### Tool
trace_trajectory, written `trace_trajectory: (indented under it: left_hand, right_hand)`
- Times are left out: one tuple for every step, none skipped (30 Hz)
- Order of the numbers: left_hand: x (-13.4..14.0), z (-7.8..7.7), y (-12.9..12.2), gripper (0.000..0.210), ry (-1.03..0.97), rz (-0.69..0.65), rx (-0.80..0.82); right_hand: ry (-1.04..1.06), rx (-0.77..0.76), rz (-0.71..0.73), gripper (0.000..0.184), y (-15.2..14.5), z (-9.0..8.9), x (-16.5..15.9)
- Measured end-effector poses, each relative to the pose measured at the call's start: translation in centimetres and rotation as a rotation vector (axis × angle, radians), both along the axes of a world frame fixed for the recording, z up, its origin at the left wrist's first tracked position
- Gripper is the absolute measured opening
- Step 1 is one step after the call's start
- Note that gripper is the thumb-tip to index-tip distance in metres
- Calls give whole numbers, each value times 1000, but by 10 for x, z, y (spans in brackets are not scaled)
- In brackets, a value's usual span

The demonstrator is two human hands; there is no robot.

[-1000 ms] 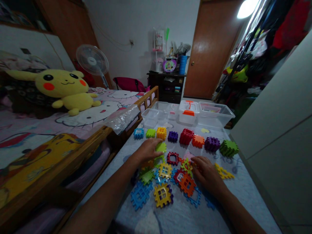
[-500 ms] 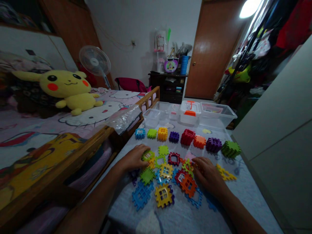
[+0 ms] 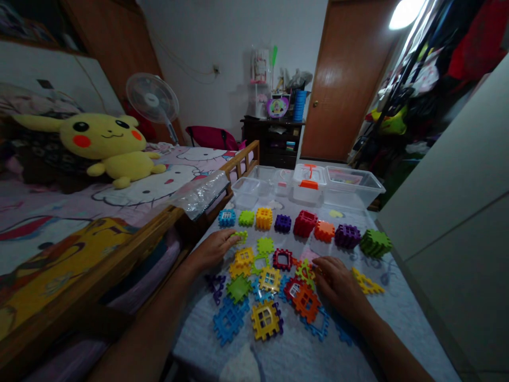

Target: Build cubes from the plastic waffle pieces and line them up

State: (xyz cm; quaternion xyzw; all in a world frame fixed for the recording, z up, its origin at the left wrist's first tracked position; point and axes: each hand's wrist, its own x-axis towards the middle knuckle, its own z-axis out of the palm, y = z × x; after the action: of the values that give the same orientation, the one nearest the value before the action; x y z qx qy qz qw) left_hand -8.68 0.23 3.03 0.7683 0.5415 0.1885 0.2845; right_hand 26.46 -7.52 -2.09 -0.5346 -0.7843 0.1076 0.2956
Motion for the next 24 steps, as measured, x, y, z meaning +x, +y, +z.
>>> trace_trajectory:
  left_hand:
    - [1,-2,1,39,-4,-6,-2]
    - [2,-4,2,37,-2,-3,-7]
    - [2,-6,3,36,8,8,-13]
    - [3,-8,3,35,27,29,-14]
    - [4,-11,4,36,57,54,-8]
    - [4,-14,5,38,93,76,7]
    - [3,-16,5,40,130,86,27]
    - [2,-18,5,43,162,79,46]
    - [0,-20,5,45,187,57,58]
    - [-3,-22,5,48,205,29,59]
    - [-6,-23,5,52,218,-4,50]
    - [-9,-24,5,55,230,-34,36]
    - [-11,-25,6,59,244,-59,21]
    - [-14,-25,7,61,262,-80,9]
    - [-15,-26,8,62,285,-98,3]
    - [-17,-27,10,62,310,-114,3]
    - [-17,-27,12,62,331,-127,6]
    - [-17,-27,14,61,347,-137,11]
    - [-16,-27,16,60,360,-145,16]
    - [-16,-27,19,59,372,-152,20]
    - [-15,-26,21,58,385,-159,23]
    - [-14,-25,24,56,400,-166,25]
    - [-13,-23,25,55,416,-171,25]
    - [-13,-21,27,54,429,-170,24]
  right_hand:
    - [-5,-2,3,24,0,0,0]
    - [-11,-5,6,24,0,0,0]
    - [-15,-9,9,24,0,0,1]
    - [-17,-11,9,24,0,-1,1]
    - [-18,-11,9,24,0,-2,1]
    - [-18,-11,8,24,0,-3,2]
    - [-17,-11,8,24,0,-3,2]
    - [-17,-11,8,24,0,-4,3]
    - [-16,-10,8,24,0,-5,3]
    - [-16,-10,7,24,0,-5,3]
    - [-16,-9,4,24,0,-5,3]
    - [-16,-6,1,24,0,-5,3]
    - [-15,-2,0,24,0,-5,3]
    - [-15,2,0,24,1,-4,3]
    - [-14,5,1,24,1,-4,3]
    - [-13,5,6,24,1,-4,3]
    - [-12,5,10,24,1,-4,3]
    - [-12,4,13,25,1,-4,3]
    - [-12,4,14,25,1,-4,3]
    - [-12,4,15,24,1,-4,3]
    - [-12,5,14,24,1,-5,3]
    - [-13,4,13,24,1,-5,3]
    - [-15,4,13,24,1,-5,3]
    - [-18,2,15,24,1,-5,3]
